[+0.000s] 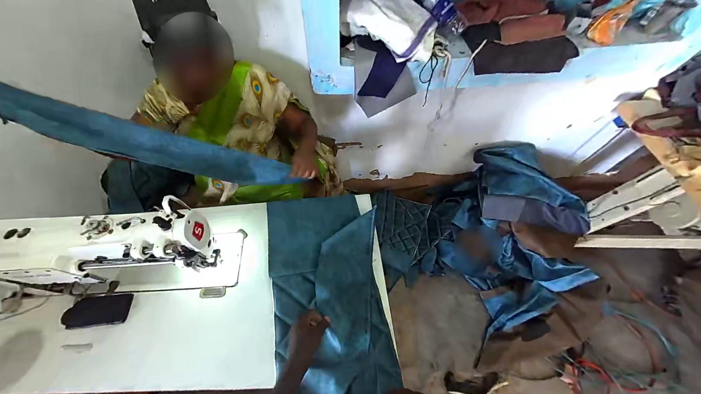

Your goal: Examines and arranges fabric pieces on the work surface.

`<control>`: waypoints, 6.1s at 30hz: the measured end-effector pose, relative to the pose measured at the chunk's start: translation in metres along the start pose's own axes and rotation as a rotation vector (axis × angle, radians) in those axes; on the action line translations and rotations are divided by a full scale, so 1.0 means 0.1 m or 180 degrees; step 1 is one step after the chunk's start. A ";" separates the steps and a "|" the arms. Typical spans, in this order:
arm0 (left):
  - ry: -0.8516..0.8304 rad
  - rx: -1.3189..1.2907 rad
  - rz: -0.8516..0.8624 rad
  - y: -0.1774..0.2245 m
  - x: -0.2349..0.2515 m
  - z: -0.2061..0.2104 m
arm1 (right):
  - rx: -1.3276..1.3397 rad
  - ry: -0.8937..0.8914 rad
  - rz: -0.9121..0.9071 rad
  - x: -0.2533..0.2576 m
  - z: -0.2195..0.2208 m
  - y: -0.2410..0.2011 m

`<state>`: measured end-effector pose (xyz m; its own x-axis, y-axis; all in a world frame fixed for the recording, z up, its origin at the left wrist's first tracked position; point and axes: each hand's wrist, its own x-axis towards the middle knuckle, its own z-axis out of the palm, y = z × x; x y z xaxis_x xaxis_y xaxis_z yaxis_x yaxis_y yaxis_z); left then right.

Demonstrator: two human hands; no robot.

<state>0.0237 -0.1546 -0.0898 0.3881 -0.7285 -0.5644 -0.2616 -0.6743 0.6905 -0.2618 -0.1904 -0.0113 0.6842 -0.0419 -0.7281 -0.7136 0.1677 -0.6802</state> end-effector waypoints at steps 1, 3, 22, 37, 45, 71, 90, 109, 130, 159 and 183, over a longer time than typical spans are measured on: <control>0.0082 -0.0126 0.0079 -0.02 -0.02 0.01 | -0.0270 0.0236 0.0145 0.04 -0.10 -0.03; 0.0340 -0.0069 0.0211 -0.02 -0.10 0.01 | -0.0506 0.1290 -0.0009 0.29 -0.30 0.00; 0.0251 0.2842 0.1176 -0.36 0.21 0.01 | -0.2669 0.3139 -0.0363 1.51 -0.36 -0.03; 0.0417 0.2644 0.1245 -0.41 0.08 0.13 | -0.3208 0.2894 -0.0708 1.49 -0.36 0.25; 0.0589 0.2768 0.1166 -0.84 -0.03 -0.10 | -0.3446 0.2818 -0.0643 1.38 -0.42 0.32; -0.0705 -0.2083 0.0873 0.45 -1.15 -0.03 | 0.4091 0.1658 -0.2016 0.91 -0.60 -0.27; -0.0120 -0.2471 0.0838 0.54 -0.68 -0.61 | -0.0544 0.3223 -0.1567 0.47 0.07 -0.80; 0.1034 -0.2140 0.2250 0.01 -1.07 -0.71 | 0.0429 0.4539 -0.2598 0.54 -0.22 -0.34; 0.1682 -0.1315 0.2983 -0.06 -1.51 -0.69 | 0.1102 0.4324 -0.2977 0.32 0.10 -0.33; 0.2487 -0.1871 0.2666 -0.04 -1.59 -1.05 | 0.0276 0.2565 -0.3913 -0.13 -0.65 -1.10; 0.2640 -0.0996 0.3195 -0.05 -1.68 -1.11 | 0.1136 0.2930 -0.3732 -0.01 -0.53 -1.06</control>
<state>0.0583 -0.0156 0.0520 0.5957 -0.5259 0.6071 -0.5789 0.2429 0.7784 -0.1953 -0.2602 0.0572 0.3951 -0.8692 0.2972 0.3088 -0.1791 -0.9341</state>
